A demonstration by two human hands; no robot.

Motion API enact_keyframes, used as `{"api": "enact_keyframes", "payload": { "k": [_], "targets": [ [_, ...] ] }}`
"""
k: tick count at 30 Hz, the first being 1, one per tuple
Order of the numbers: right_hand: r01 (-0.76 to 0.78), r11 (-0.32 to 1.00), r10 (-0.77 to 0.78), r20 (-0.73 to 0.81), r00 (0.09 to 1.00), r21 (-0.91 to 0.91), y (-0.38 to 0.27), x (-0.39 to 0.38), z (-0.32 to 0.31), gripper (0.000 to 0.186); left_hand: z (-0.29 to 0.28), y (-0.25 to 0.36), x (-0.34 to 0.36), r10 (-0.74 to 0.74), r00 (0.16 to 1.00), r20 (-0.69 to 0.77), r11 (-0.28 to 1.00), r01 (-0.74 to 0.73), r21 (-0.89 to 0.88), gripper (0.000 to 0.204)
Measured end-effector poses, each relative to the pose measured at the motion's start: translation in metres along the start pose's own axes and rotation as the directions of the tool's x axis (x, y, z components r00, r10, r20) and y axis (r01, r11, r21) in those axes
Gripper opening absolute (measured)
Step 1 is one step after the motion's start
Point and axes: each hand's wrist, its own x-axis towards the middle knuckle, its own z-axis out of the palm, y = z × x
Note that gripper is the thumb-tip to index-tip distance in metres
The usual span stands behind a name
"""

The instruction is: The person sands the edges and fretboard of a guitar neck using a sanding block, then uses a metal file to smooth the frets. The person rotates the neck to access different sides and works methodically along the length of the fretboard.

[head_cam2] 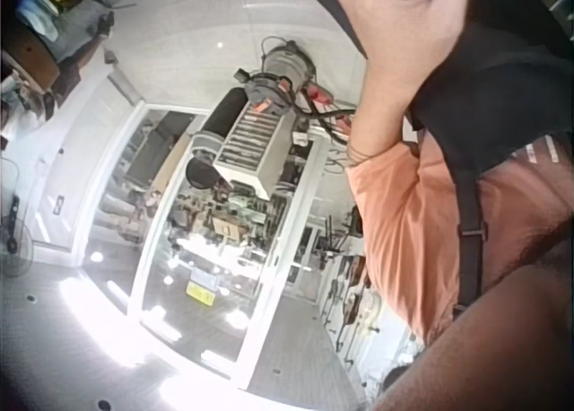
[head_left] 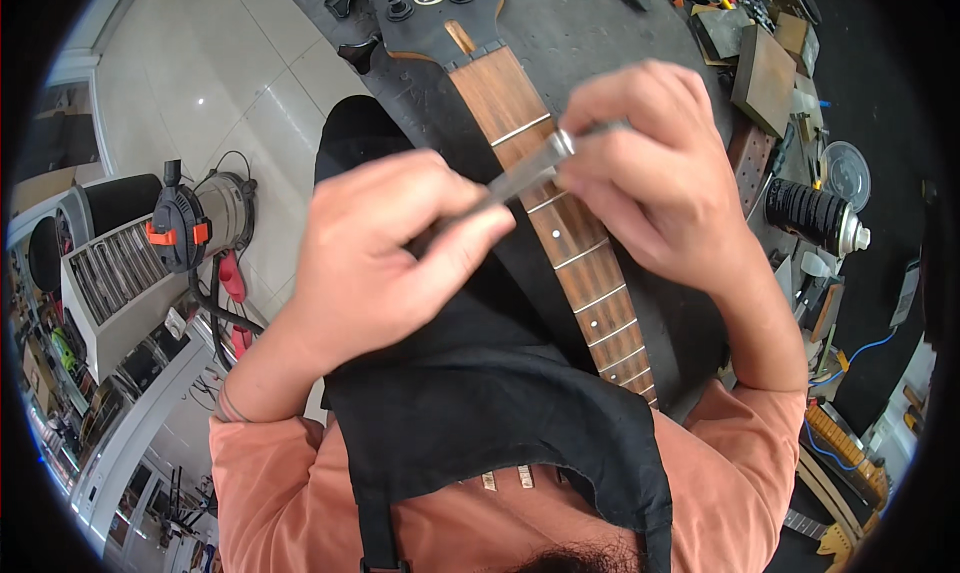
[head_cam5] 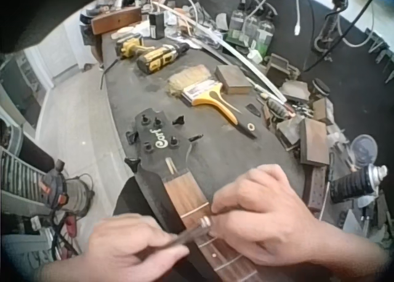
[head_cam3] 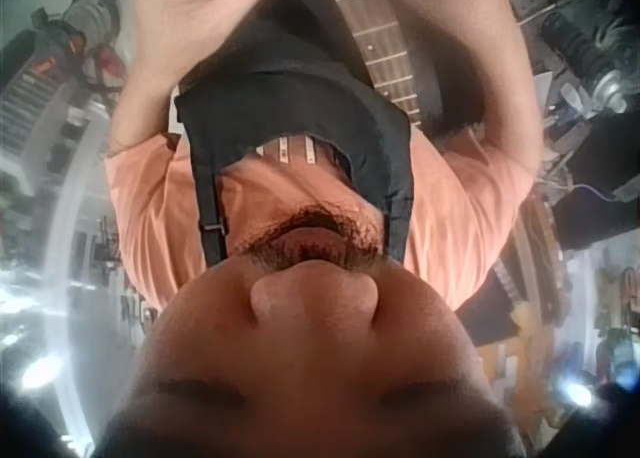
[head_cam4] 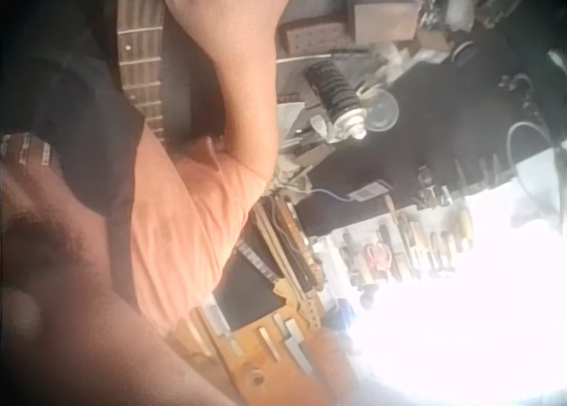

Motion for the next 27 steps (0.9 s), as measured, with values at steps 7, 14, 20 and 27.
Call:
{"api": "enact_keyframes", "payload": {
  "k": [7,14,20,27],
  "targets": [
    [0.037,0.999,-0.038,-0.016,0.999,-0.020,0.007,0.013,0.004,0.026,-0.004,-0.006,0.005,0.264,0.962,-0.072,0.907,-0.222,0.358,0.021],
    [-0.001,1.000,0.001,0.014,1.000,0.009,-0.008,-0.006,0.000,0.027,-0.001,0.000,-0.008,0.026,0.999,0.025,0.999,-0.025,-0.024,0.017],
    [0.066,0.996,-0.070,-0.070,0.995,-0.059,0.010,0.024,0.012,0.024,-0.007,-0.008,0.003,0.167,0.975,-0.146,0.955,-0.123,0.270,0.019],
    [0.014,1.000,-0.014,-0.009,1.000,0.004,-0.010,-0.015,0.005,0.034,0.000,0.002,-0.011,0.127,0.990,0.061,0.989,-0.132,0.074,0.023]
  ]
}}
